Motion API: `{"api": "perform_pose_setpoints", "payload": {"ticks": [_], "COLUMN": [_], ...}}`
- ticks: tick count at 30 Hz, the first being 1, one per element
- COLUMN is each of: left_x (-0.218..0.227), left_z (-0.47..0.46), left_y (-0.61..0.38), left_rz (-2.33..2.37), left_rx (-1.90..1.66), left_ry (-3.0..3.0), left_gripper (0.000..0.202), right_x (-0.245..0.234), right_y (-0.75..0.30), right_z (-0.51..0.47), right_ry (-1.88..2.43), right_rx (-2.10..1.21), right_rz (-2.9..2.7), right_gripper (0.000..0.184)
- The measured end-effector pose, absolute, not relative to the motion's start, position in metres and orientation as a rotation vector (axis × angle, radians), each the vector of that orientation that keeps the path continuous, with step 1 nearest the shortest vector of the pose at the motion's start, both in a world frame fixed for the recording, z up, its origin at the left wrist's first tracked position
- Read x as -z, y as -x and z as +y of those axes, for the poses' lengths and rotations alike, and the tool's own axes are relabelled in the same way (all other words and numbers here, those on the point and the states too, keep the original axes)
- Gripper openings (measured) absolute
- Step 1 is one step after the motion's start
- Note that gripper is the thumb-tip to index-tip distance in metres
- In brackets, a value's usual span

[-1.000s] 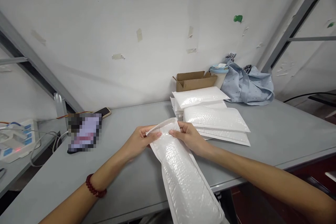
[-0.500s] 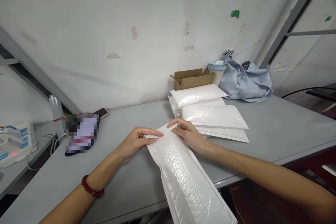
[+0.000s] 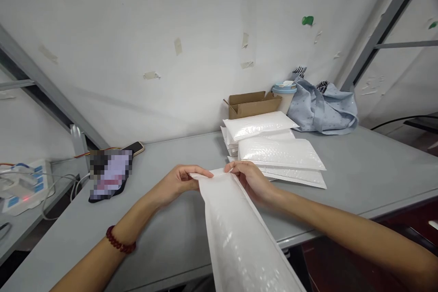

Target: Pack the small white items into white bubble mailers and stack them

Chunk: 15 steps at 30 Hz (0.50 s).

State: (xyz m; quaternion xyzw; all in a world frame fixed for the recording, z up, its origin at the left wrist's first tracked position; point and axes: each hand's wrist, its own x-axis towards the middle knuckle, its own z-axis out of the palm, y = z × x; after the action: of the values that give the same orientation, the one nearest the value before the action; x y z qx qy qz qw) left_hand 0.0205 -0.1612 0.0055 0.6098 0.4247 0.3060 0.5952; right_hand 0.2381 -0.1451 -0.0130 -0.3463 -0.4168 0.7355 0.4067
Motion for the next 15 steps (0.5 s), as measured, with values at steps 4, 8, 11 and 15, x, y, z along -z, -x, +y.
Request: {"api": "perform_pose_setpoints", "payload": {"ticks": [4,8,11,15], "left_x": [-0.014,-0.041,-0.056,-0.054], "left_z": [-0.155,-0.133,-0.107,-0.073], "left_y": [-0.037,-0.062,-0.092,-0.128], "left_rz": [1.113,1.228,1.204,1.237], "left_rx": [-0.893,-0.934,-0.910,-0.902], "left_ry": [-1.537,-1.585,-1.548,-1.533], "left_gripper": [0.023,0.042,0.057,0.056], "right_x": [0.019,0.024,0.025,0.025], "right_y": [-0.237,-0.236,-0.235,-0.234], "right_z": [-0.148,-0.155,-0.156,-0.153], "right_ry": [0.871,0.749,0.782,0.787], "right_rx": [-1.934,-2.034,-2.037,-2.047], "right_rz": [-1.010,-1.134,-1.120,-1.180], "right_gripper": [0.007,0.023,0.022,0.029]}}
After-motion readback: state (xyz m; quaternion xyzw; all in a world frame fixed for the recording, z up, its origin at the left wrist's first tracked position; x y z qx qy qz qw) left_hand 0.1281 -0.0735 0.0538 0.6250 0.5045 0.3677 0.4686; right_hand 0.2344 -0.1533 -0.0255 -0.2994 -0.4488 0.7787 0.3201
